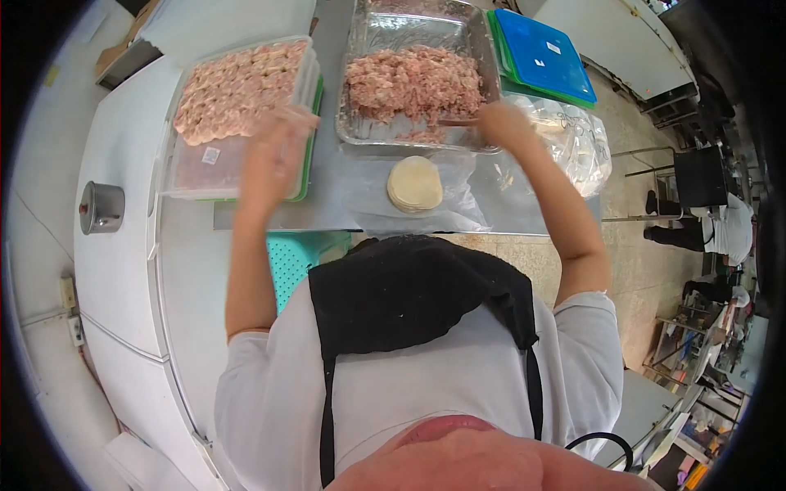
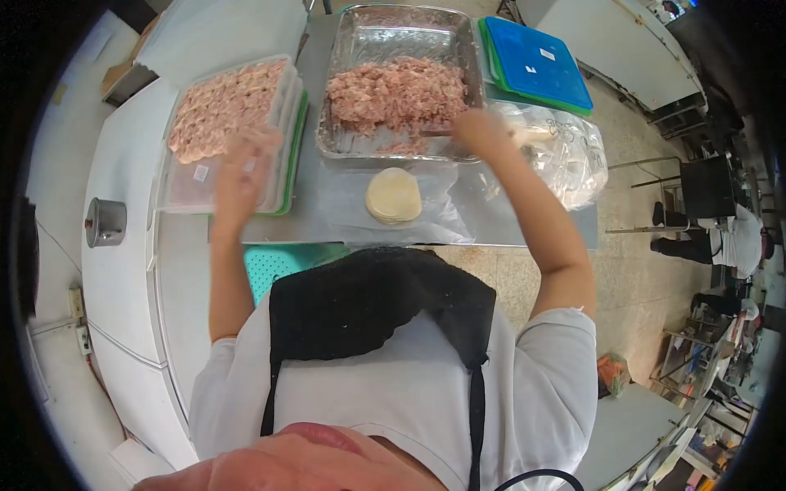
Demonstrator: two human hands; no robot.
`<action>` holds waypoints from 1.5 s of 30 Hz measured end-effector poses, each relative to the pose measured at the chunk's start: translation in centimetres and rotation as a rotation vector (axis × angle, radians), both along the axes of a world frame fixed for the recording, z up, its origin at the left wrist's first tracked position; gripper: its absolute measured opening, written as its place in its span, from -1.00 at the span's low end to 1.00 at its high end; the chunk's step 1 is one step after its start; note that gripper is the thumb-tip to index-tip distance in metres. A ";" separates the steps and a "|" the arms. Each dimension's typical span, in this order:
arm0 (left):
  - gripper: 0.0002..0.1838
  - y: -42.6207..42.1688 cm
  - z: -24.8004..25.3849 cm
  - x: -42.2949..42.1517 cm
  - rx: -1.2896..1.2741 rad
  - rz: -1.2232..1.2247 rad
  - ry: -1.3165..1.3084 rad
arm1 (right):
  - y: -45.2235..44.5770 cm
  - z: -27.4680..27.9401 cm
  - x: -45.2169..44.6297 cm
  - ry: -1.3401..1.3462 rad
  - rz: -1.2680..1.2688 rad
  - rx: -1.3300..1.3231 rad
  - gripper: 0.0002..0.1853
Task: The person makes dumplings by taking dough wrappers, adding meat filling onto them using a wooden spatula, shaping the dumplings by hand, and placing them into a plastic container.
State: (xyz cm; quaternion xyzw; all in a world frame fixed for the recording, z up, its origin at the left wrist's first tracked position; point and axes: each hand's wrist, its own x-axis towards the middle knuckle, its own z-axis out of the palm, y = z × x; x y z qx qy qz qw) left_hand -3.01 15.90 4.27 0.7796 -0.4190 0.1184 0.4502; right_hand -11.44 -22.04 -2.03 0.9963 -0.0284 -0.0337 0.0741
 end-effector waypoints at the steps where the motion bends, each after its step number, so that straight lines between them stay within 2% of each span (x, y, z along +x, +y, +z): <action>1: -0.89 -2.4 -0.9 -1.3 0.087 -0.063 0.005 | 1.1 -0.7 -0.4 -0.001 -0.003 0.011 -0.78; 2: -0.90 -4.3 -3.5 -1.6 0.065 -0.196 0.034 | 2.4 -1.2 -1.1 0.005 0.116 0.058 -0.75; 3: -0.90 -5.9 -4.9 -2.7 0.151 -0.211 0.123 | 2.6 -1.4 -1.7 0.009 0.238 0.103 -0.71; 6: -0.80 -10.0 -8.5 -6.0 0.262 -0.212 0.490 | 0.6 1.6 -2.1 -0.009 0.210 0.126 -0.71; 7: -0.80 -10.9 -9.5 -6.8 0.272 -0.203 0.490 | -0.6 2.2 -2.0 0.001 0.271 0.100 -0.72; 9: -0.76 -12.4 -11.3 -8.0 0.357 -0.082 0.087 | -0.5 1.4 -2.4 0.014 0.295 0.208 -0.77; 11: -0.76 -13.0 -12.5 -8.1 0.378 -0.033 0.092 | -1.0 -0.4 -2.2 0.029 0.314 0.317 -0.82; 14: -0.79 -13.8 -13.0 -8.2 0.357 0.047 0.136 | -3.5 -2.9 -0.2 0.018 0.332 0.269 -0.80; 16: -0.80 -13.8 -13.0 -7.9 0.329 0.087 0.165 | -5.5 -2.9 1.6 -0.187 0.281 0.259 -0.78; 20: -0.80 -12.9 -12.4 -8.2 0.328 0.056 0.313 | -5.4 -1.5 3.0 -0.124 0.243 0.229 -0.83; 22: -0.79 -13.0 -12.2 -8.4 0.316 0.048 0.343 | -3.9 -3.5 1.4 -0.124 0.340 0.251 -0.83; 24: -0.75 -13.1 -12.4 -8.5 0.134 0.104 0.331 | -3.1 -3.6 0.3 -0.127 0.439 0.271 -0.83; 25: -0.75 -12.8 -12.8 -8.4 0.134 0.108 0.331 | -3.0 -2.3 -0.2 -0.155 0.493 0.261 -0.82; 26: -0.75 -12.3 -13.6 -8.1 0.015 0.202 0.502 | -3.1 -1.1 -0.3 -0.181 0.545 0.250 -0.82; 27: -0.75 -11.9 -14.1 -7.9 -0.108 0.294 0.675 | -3.3 -0.1 0.9 -0.031 0.408 0.246 -0.82; 28: -0.75 -11.8 -14.1 -7.6 -0.116 0.296 0.682 | -3.6 -0.1 1.9 -0.023 0.411 0.240 -0.82; 30: -0.77 -11.7 -13.8 -6.5 -0.461 0.245 0.933 | -3.8 -0.1 3.3 -0.053 0.337 0.240 -0.81; 31: -0.77 -12.0 -13.3 -6.2 -0.469 0.245 0.935 | -3.0 -1.0 2.9 -0.049 0.341 0.233 -0.81; 33: -0.77 -12.5 -11.8 -5.2 -0.590 0.197 0.917 | -0.7 -3.7 1.8 -0.031 0.510 0.292 -0.81; 34: -0.77 -12.5 -11.0 -4.7 -0.597 0.193 0.919 | -0.4 -3.0 1.5 -0.029 0.509 0.285 -0.81; 36: -0.71 -12.0 -9.8 -4.2 -0.834 0.042 1.067 | -0.3 -0.9 1.1 0.017 0.410 0.205 -0.81; 37: -0.71 -11.3 -9.4 -4.0 -0.836 0.040 1.075 | -0.9 0.4 1.9 0.083 0.336 0.232 -0.81; 39: -0.64 -9.9 -8.6 -3.2 -1.019 -0.042 1.209 | -2.1 0.5 2.2 0.061 0.291 0.168 -0.80; 41: -0.63 -9.1 -7.6 -2.8 -0.985 0.025 1.125 | -1.1 -0.1 2.0 0.038 0.248 0.103 -0.80; 43: -0.62 -8.2 -6.5 -2.2 -0.948 0.088 1.041 | 2.1 -2.4 0.6 0.096 0.270 0.188 -0.79; 45: -0.61 -7.1 -5.5 -1.6 -1.202 -0.063 1.149 | 4.4 -2.4 0.7 0.060 0.273 0.219 -0.79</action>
